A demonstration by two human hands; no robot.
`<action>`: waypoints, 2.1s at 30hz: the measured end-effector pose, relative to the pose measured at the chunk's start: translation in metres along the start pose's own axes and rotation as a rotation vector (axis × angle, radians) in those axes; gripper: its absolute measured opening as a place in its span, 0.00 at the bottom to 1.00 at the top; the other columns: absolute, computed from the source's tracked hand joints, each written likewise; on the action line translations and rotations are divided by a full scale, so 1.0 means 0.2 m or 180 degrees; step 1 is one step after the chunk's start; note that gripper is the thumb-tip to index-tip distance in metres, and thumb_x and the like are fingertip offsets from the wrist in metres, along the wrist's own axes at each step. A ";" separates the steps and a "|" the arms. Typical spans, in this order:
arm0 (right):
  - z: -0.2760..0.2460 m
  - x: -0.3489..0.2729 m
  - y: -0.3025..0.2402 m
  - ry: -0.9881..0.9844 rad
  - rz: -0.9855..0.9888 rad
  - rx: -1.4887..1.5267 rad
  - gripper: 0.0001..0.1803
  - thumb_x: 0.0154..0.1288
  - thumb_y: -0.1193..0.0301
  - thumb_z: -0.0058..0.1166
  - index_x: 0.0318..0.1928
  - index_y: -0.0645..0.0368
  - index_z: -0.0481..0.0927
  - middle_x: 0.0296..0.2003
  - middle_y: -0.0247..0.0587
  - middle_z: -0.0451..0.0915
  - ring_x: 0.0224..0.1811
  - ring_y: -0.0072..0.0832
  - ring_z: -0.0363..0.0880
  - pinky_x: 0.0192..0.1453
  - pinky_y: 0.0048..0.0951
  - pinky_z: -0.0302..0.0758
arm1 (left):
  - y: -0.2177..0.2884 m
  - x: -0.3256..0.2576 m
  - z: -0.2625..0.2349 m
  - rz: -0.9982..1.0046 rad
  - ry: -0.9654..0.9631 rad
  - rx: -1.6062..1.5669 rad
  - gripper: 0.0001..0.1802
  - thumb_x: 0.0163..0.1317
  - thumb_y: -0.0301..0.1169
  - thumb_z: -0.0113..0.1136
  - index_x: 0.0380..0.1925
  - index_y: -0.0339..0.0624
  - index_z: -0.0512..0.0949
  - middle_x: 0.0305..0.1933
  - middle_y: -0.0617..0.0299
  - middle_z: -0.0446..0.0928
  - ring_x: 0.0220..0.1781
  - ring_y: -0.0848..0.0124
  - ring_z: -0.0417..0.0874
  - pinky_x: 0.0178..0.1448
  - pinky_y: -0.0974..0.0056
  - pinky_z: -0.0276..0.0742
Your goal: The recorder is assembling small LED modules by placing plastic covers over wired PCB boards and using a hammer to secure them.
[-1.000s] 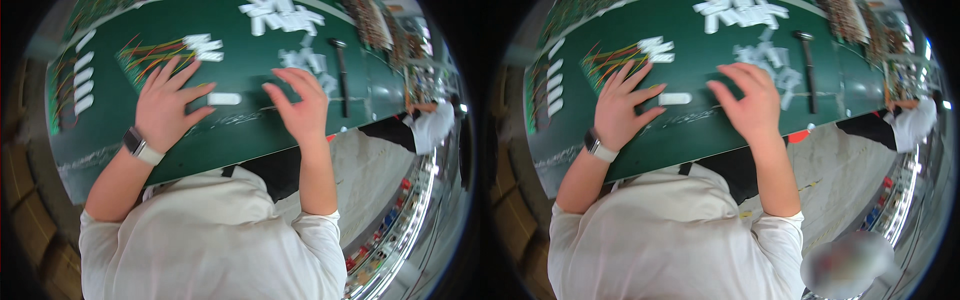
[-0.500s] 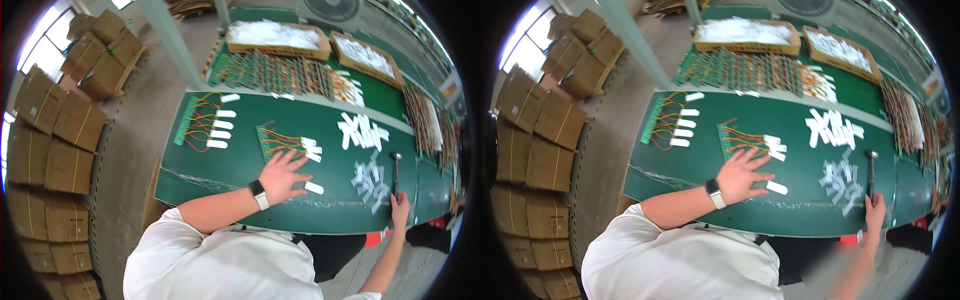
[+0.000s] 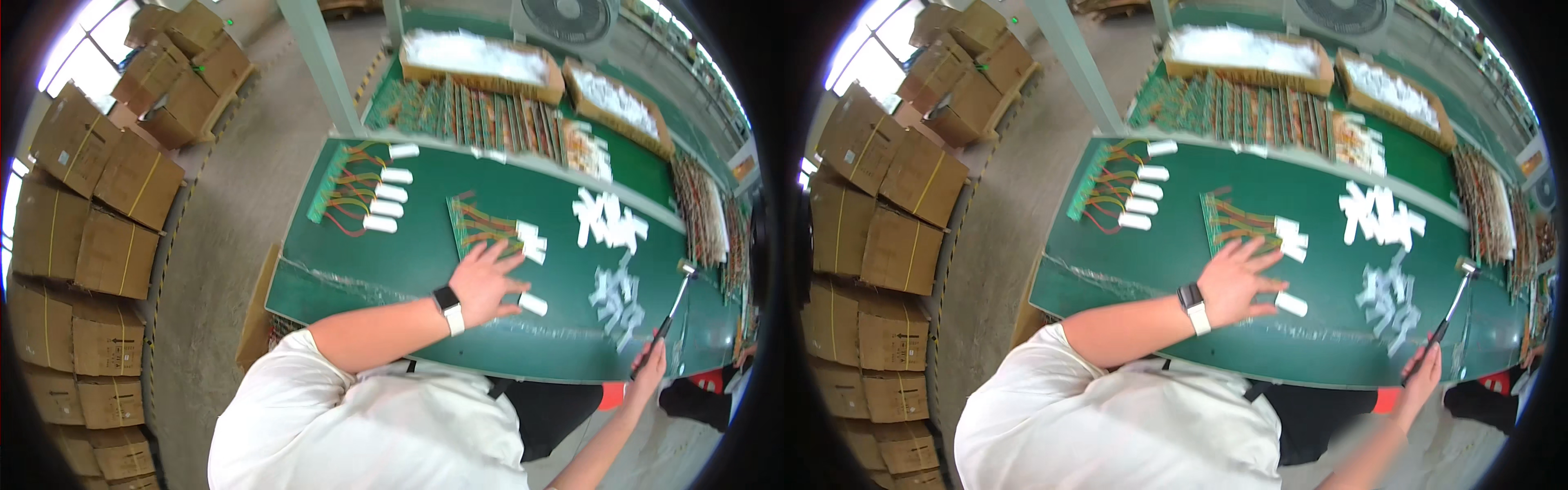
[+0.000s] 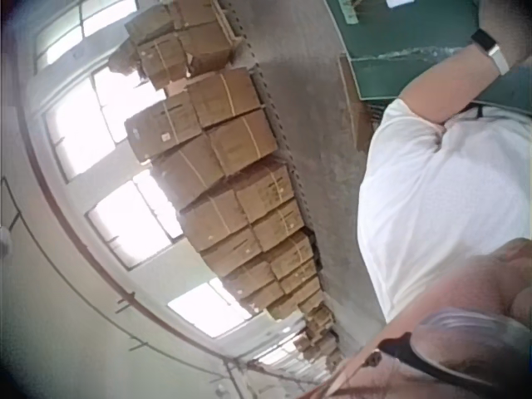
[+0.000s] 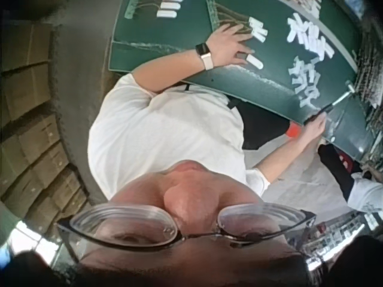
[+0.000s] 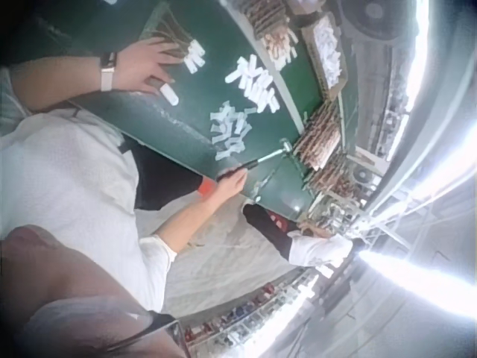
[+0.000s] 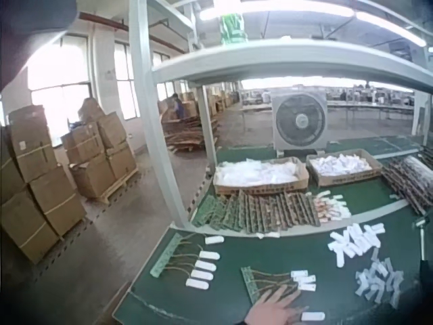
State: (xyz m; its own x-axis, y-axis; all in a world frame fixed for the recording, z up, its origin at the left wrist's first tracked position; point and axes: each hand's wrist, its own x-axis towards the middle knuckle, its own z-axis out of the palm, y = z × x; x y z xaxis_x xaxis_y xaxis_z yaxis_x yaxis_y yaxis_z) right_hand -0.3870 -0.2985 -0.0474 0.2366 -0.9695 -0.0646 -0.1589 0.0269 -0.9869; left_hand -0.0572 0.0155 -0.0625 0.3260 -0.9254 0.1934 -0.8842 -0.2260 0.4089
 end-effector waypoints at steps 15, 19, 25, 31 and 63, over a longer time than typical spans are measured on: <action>0.46 -0.95 -0.09 -0.1365 -0.0705 -0.1721 0.15 0.72 0.72 0.67 0.53 0.69 0.85 0.31 0.34 0.83 0.32 0.17 0.74 0.40 0.20 0.73 | -0.04 -0.02 -0.03 -0.0168 0.0274 0.0234 0.23 0.59 0.52 0.74 0.57 0.72 0.88 0.77 0.68 0.74 0.82 0.56 0.65 0.83 0.45 0.59; 0.50 -0.99 -0.08 -0.1317 -0.1051 -0.1756 0.15 0.71 0.73 0.67 0.53 0.70 0.84 0.31 0.39 0.83 0.31 0.20 0.76 0.41 0.21 0.74 | -0.03 -0.03 -0.01 -0.0212 0.0309 0.0260 0.23 0.59 0.53 0.74 0.55 0.73 0.89 0.77 0.69 0.74 0.82 0.57 0.65 0.83 0.45 0.59; 0.49 -0.98 -0.10 -0.1371 -0.1319 -0.1976 0.15 0.71 0.74 0.67 0.53 0.71 0.84 0.31 0.44 0.84 0.30 0.26 0.79 0.40 0.23 0.76 | -0.03 -0.03 0.00 -0.0174 0.0356 0.0218 0.22 0.60 0.55 0.73 0.55 0.72 0.89 0.77 0.68 0.74 0.82 0.57 0.65 0.83 0.46 0.59; 0.54 -1.02 -0.07 -0.1226 -0.1211 -0.2079 0.15 0.71 0.75 0.66 0.53 0.73 0.83 0.33 0.49 0.86 0.32 0.31 0.83 0.42 0.26 0.79 | -0.04 -0.03 -0.01 -0.0168 0.0349 0.0343 0.22 0.62 0.55 0.71 0.56 0.73 0.88 0.76 0.68 0.74 0.82 0.57 0.65 0.83 0.47 0.60; 0.22 -1.00 -0.06 -0.0122 -0.1234 -0.1134 0.15 0.76 0.75 0.60 0.58 0.69 0.83 0.30 0.30 0.79 0.27 0.15 0.69 0.32 0.19 0.66 | -0.02 -0.05 0.01 0.0086 0.0469 0.0663 0.24 0.63 0.57 0.69 0.57 0.66 0.87 0.72 0.68 0.78 0.80 0.56 0.67 0.83 0.41 0.58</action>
State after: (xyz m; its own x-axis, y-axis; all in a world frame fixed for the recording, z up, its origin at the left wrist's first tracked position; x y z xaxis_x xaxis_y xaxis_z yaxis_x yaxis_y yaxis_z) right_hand -0.3895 -0.0945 -0.0285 0.3766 -0.8820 0.2833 -0.3672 -0.4229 -0.8285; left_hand -0.0579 0.0246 -0.0666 0.3331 -0.8811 0.3357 -0.9381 -0.2738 0.2123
